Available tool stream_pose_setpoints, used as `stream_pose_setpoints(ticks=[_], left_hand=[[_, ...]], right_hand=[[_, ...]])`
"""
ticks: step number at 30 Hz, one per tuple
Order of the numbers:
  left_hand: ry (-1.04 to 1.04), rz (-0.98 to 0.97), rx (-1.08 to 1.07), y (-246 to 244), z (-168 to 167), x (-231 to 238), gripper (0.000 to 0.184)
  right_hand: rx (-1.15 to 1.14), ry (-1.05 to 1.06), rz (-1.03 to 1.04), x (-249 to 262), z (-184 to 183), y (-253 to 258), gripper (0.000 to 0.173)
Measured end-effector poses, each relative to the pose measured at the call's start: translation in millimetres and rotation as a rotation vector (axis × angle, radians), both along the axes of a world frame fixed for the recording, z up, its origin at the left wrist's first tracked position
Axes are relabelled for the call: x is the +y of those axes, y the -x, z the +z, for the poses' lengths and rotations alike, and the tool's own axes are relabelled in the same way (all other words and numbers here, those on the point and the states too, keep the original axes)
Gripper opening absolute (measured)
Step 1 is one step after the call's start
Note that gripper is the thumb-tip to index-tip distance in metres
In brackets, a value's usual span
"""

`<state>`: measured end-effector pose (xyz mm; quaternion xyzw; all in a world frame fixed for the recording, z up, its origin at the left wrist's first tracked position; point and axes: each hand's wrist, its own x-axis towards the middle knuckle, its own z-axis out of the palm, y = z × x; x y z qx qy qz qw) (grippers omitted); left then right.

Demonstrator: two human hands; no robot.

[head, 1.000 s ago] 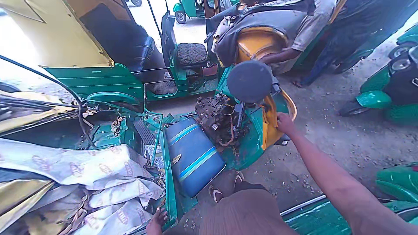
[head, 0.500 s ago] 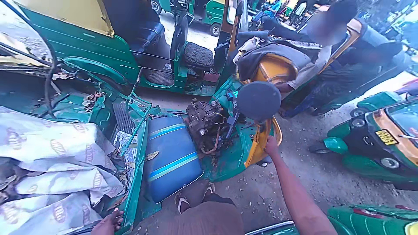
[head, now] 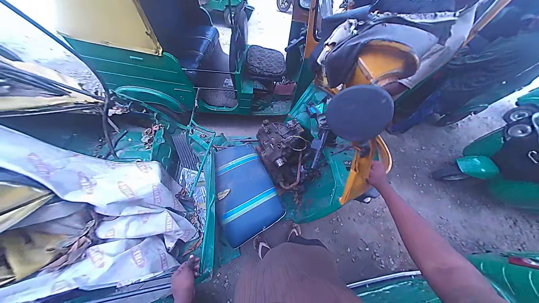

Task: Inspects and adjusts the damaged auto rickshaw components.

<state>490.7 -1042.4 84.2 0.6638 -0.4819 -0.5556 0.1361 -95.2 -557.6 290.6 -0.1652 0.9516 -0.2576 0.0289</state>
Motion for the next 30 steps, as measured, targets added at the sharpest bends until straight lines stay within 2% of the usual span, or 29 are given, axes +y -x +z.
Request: stream_pose_setpoints(ticks=[5, 11, 15, 19, 22, 30], left_hand=[[-0.003, 0.029, 0.006, -1, 0, 4, 0.036], [-0.009, -0.034, 0.023, -3, -3, 3, 0.037], [0.045, 0.049, -0.049, -3, 0, 5, 0.034], [0.039, 0.021, -0.057, -1, -6, 1, 0.036], [0.038, 0.011, -0.065, -2, -5, 3, 0.034], [0.022, 0.014, -0.077, 1, 3, 8, 0.032]], right_hand=[[-0.013, 0.003, -0.019, 5, -2, -1, 0.031], [-0.009, 0.018, -0.03, 8, -3, 3, 0.037], [-0.055, -0.044, -0.04, 3, 1, 0, 0.035], [-0.069, -0.086, -0.06, 3, 4, 3, 0.035], [-0.038, -0.037, -0.059, 4, 2, 0, 0.04], [0.033, 0.012, -0.018, 12, -6, 3, 0.042]])
